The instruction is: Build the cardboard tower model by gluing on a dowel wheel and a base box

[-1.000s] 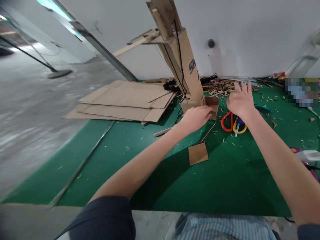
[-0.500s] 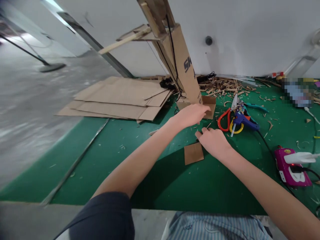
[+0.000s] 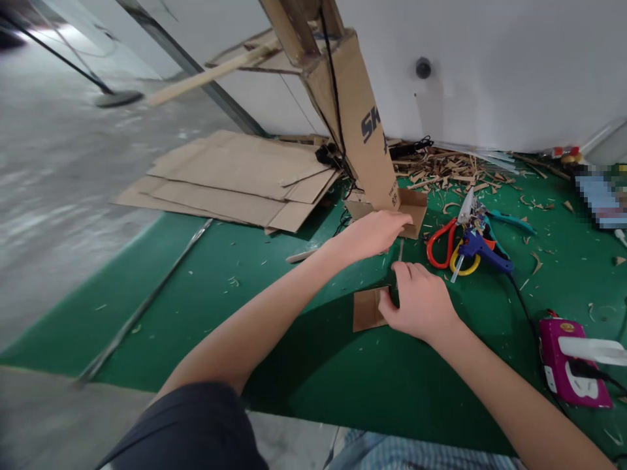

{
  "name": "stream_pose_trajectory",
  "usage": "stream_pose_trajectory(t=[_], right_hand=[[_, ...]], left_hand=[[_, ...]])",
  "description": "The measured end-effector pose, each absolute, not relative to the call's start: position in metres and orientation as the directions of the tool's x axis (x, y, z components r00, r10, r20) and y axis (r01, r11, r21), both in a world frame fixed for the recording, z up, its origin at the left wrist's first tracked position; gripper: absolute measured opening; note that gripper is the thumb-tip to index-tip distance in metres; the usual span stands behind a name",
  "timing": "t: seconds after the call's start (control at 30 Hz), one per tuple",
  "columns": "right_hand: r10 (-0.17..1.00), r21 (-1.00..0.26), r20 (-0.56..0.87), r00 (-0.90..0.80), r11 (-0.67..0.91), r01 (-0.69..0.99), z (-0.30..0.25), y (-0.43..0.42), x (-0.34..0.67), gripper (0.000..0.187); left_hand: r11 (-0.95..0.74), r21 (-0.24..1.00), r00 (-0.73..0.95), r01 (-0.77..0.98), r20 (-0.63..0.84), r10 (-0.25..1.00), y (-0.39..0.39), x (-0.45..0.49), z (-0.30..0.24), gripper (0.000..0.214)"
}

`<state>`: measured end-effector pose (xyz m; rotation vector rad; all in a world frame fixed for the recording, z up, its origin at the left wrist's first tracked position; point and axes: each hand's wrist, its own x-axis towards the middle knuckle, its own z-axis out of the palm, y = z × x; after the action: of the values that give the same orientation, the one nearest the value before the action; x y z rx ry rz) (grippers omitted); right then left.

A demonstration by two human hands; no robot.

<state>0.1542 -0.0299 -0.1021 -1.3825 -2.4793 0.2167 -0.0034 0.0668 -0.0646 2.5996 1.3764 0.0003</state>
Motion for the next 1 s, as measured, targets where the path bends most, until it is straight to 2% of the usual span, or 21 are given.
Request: stream_pose_trajectory(t=[0.07,0.13,0.27,0.37,0.47,0.6,0.73,1.0], right_hand=[[0.860,-0.233,0.198,-0.470,0.507,0.830,-0.108,-0.028,0.151,0.021],[0.876,-0.145,0.221,-0.429,0.464,0.874,-0.114,-0.026,0.148,0.019],[0.868,0.016,0.289,-0.405,0.418,0.908,-0.122,-0.024,0.149,0.026],[0.847,0.073,0.335,-0.413,0.414,0.907,-0.121,-0.025,0.150,0.033],[0.869,0.086,0.306,-0.390,0.383,0.920,-0.117,-0.022,0.149,0.041],[0.918,0.070,0.203,-0.341,0.334,0.940,-0.113,-0.015,0.146,0.041],[0.936,0.069,0.179,-0.304,0.296,0.953,-0.114,-0.012,0.147,0.043],[0.941,0.104,0.185,-0.283,0.267,0.958,-0.119,-0.012,0.148,0.047]], left_hand=[[-0.542,0.175,0.563,0.822,-0.096,0.821,0.067,-0.004,-0.065,0.030],[-0.537,0.169,0.556,0.827,-0.100,0.825,0.066,-0.004,-0.065,0.030],[-0.539,0.141,0.555,0.830,-0.115,0.824,0.063,-0.002,-0.062,0.031],[-0.544,0.116,0.555,0.831,-0.116,0.823,0.060,0.000,-0.060,0.032],[-0.538,0.159,0.557,0.828,-0.113,0.823,0.060,0.000,-0.059,0.027],[-0.511,0.260,0.549,0.820,-0.102,0.830,0.061,-0.002,-0.061,0.023],[-0.494,0.327,0.541,0.805,-0.064,0.839,0.059,0.000,-0.067,0.024],[-0.471,0.329,0.518,0.819,-0.071,0.852,0.059,0.011,-0.065,0.024]])
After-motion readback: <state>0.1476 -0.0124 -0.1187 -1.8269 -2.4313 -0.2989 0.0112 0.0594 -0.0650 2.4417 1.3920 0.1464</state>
